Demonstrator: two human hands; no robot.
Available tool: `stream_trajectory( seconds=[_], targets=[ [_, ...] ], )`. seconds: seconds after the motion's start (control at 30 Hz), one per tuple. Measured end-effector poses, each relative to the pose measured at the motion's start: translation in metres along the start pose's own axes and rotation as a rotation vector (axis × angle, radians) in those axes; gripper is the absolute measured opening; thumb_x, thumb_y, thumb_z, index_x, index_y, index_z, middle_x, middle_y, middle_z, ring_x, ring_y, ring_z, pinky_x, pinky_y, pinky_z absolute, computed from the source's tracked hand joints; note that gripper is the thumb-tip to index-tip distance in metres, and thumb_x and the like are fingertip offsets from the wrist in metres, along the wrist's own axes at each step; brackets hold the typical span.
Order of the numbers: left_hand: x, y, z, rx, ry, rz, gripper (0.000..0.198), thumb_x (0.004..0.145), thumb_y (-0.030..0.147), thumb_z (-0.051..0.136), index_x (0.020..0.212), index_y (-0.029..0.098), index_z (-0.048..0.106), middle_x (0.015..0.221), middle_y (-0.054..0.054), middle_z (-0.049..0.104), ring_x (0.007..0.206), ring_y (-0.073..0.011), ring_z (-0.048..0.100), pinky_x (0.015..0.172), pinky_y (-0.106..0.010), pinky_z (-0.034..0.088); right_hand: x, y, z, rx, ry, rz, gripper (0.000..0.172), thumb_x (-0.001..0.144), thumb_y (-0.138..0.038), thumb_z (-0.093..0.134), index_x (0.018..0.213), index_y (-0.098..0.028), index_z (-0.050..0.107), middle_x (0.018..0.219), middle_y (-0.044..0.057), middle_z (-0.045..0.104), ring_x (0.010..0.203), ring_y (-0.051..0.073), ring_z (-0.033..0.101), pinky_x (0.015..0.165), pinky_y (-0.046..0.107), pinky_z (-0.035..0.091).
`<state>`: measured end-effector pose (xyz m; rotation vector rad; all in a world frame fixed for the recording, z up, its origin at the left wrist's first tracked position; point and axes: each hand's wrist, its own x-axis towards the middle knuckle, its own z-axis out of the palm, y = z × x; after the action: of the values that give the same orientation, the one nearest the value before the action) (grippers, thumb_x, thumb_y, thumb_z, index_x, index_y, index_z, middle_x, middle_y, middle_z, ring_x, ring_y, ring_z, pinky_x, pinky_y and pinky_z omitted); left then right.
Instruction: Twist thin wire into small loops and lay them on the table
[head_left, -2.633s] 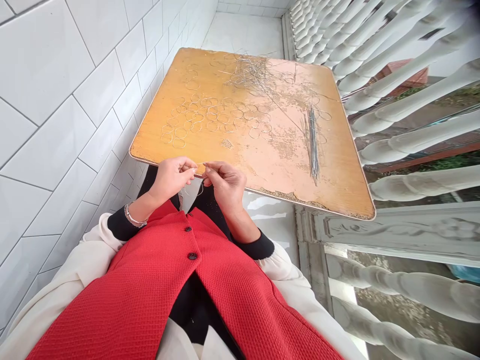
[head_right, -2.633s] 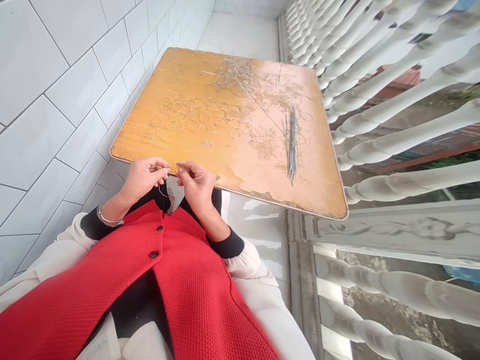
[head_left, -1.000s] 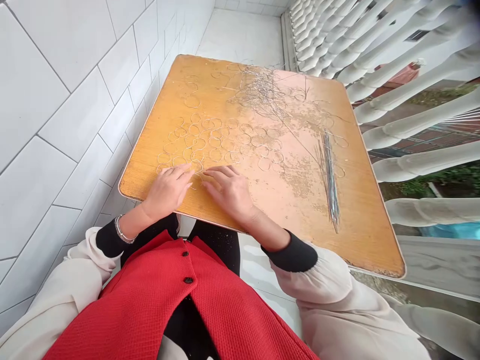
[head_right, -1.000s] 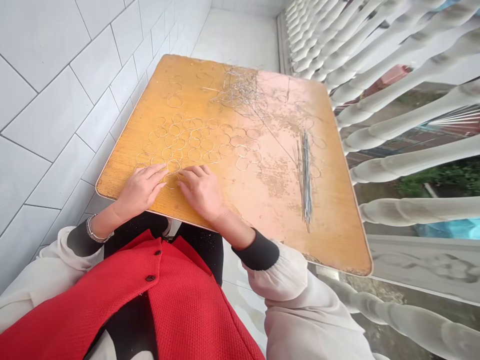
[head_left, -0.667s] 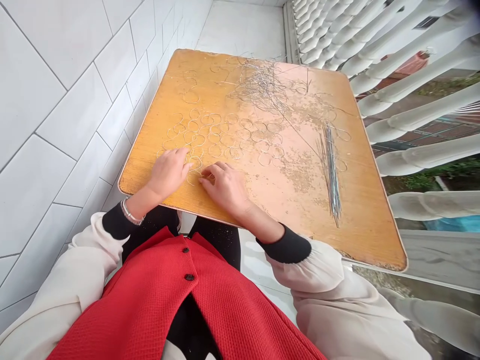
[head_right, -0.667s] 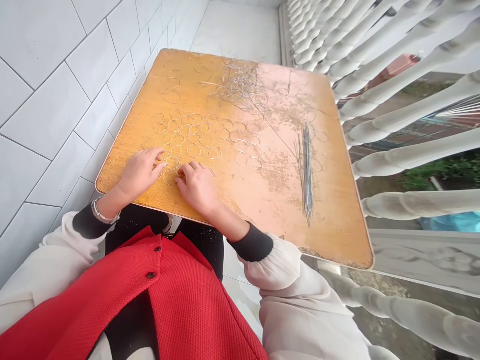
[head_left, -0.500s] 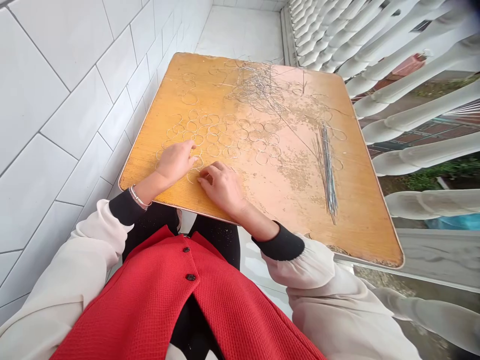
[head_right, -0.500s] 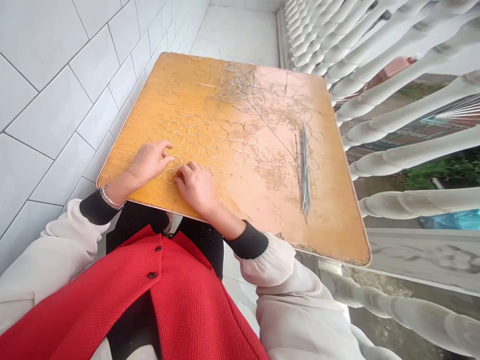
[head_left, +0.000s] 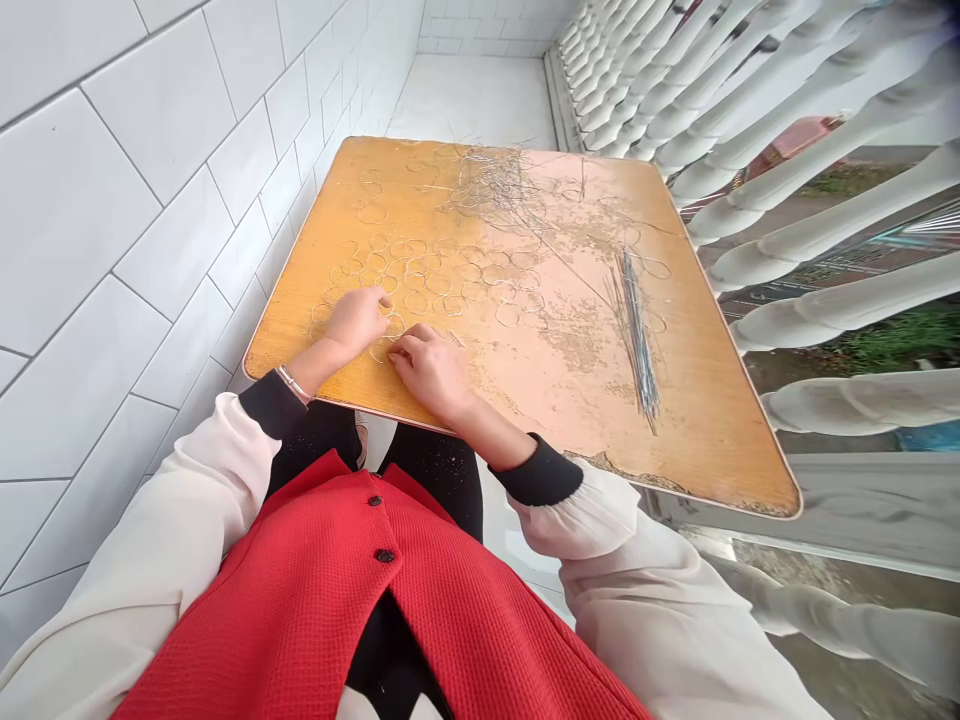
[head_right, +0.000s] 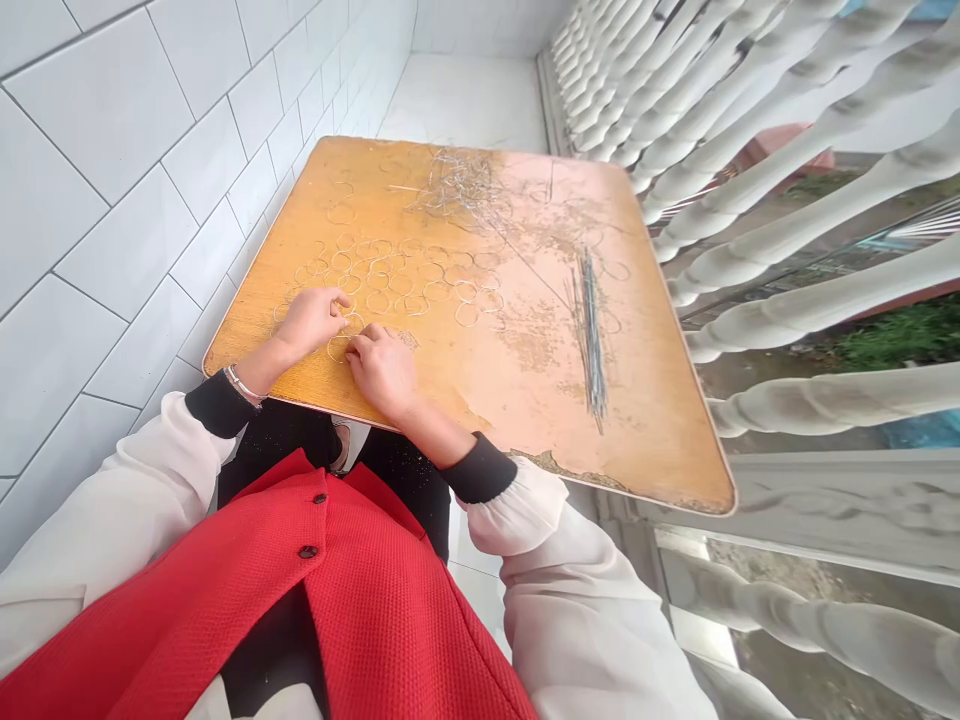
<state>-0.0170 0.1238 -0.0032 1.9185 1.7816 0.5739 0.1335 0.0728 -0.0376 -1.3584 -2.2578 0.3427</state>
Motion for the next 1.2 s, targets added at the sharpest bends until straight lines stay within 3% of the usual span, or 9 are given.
stream_trajectory(
  seconds=[0.17, 0.27, 0.37, 0.5, 0.63, 0.83, 0.93, 1.07, 1.2],
  targets=[
    [-0.016, 0.001, -0.015, -0.616, 0.017, -0.094, 0.013, 0.076, 0.006, 0.068, 0.087, 0.012, 0.069, 0.069, 0.000, 0.063, 0.064, -0.0097, 0.058, 0.064, -0.024, 0.047, -0.005, 0.011, -0.002, 0.362, 0.198, 0.201, 0.013, 0.085, -0.022, 0.057, 0.090, -0.017, 0.068, 0.093, 0.009, 0.070, 0.079, 0.019, 0.064, 0.079, 0.038, 0.052],
    [-0.036, 0.001, -0.028, -0.904, 0.027, -0.078, 0.015, 0.076, 0.008, 0.070, 0.091, 0.012, 0.070, 0.069, 0.001, 0.062, 0.063, -0.0073, 0.058, 0.061, -0.021, 0.047, -0.010, 0.013, -0.010, 0.749, 0.275, 0.322, 0.031, 0.084, -0.034, 0.065, 0.110, -0.019, 0.065, 0.102, 0.009, 0.072, 0.086, 0.019, 0.067, 0.082, 0.038, 0.055],
    [-0.053, 0.000, -0.030, -1.013, 0.085, -0.031, 0.020, 0.074, 0.010, 0.072, 0.094, 0.013, 0.071, 0.068, 0.002, 0.062, 0.062, -0.0063, 0.057, 0.061, -0.020, 0.047, -0.015, 0.000, -0.019, 1.094, 0.087, 0.407, 0.048, 0.079, -0.046, 0.073, 0.117, -0.020, 0.063, 0.105, 0.009, 0.074, 0.090, 0.019, 0.070, 0.083, 0.036, 0.057],
    [-0.069, -0.003, -0.017, -1.111, 0.172, 0.037, 0.022, 0.071, 0.013, 0.075, 0.092, 0.015, 0.072, 0.072, 0.002, 0.064, 0.061, -0.0054, 0.057, 0.059, -0.020, 0.047, -0.023, -0.026, -0.021, 1.341, -0.206, 0.524, 0.050, 0.070, -0.044, 0.083, 0.109, -0.019, 0.064, 0.089, 0.006, 0.076, 0.071, 0.015, 0.071, 0.066, 0.027, 0.058],
    [-0.082, -0.005, -0.008, -1.180, 0.143, 0.047, 0.027, 0.070, 0.018, 0.077, 0.096, 0.016, 0.071, 0.068, 0.004, 0.062, 0.058, -0.0054, 0.056, 0.058, -0.020, 0.047, -0.032, -0.038, -0.013, 1.319, -0.197, 0.514, 0.043, 0.068, -0.046, 0.082, 0.095, -0.018, 0.063, 0.069, -0.001, 0.071, 0.048, 0.009, 0.061, 0.048, 0.021, 0.050],
    [-0.093, -0.004, -0.016, -1.047, -0.098, -0.054, 0.027, 0.071, 0.034, 0.079, 0.085, 0.013, 0.069, 0.072, 0.000, 0.064, 0.060, -0.0065, 0.056, 0.052, -0.019, 0.042, -0.043, -0.040, -0.014, 1.045, -0.103, 0.384, 0.039, 0.086, -0.052, 0.061, 0.104, -0.017, 0.065, 0.067, -0.002, 0.066, 0.045, 0.008, 0.059, 0.045, 0.021, 0.048],
    [-0.094, -0.001, -0.020, -0.905, -0.189, -0.016, 0.024, 0.071, 0.035, 0.078, 0.073, 0.013, 0.067, 0.063, 0.002, 0.060, 0.056, -0.0065, 0.051, 0.050, -0.020, 0.040, -0.046, -0.041, -0.016, 0.942, -0.099, 0.308, 0.037, 0.092, -0.053, 0.054, 0.092, -0.018, 0.066, 0.067, -0.001, 0.064, 0.045, 0.008, 0.058, 0.046, 0.021, 0.048],
    [-0.095, 0.003, -0.023, -0.885, -0.191, -0.007, 0.020, 0.070, 0.030, 0.077, 0.069, 0.013, 0.065, 0.058, 0.003, 0.057, 0.053, -0.0065, 0.050, 0.051, -0.021, 0.040, -0.048, -0.041, -0.017, 0.963, -0.083, 0.318, 0.042, 0.089, -0.058, 0.056, 0.099, -0.018, 0.066, 0.070, -0.001, 0.065, 0.047, 0.008, 0.059, 0.047, 0.021, 0.049],
    [-0.094, 0.004, -0.023, -0.972, -0.162, -0.015, 0.018, 0.070, 0.026, 0.077, 0.070, 0.014, 0.064, 0.062, 0.003, 0.059, 0.052, -0.0058, 0.052, 0.054, -0.021, 0.043, -0.050, -0.041, -0.019, 0.994, 0.028, 0.377, 0.045, 0.087, -0.059, 0.059, 0.103, -0.018, 0.067, 0.071, -0.001, 0.066, 0.049, 0.008, 0.059, 0.050, 0.022, 0.050]
  ],
)
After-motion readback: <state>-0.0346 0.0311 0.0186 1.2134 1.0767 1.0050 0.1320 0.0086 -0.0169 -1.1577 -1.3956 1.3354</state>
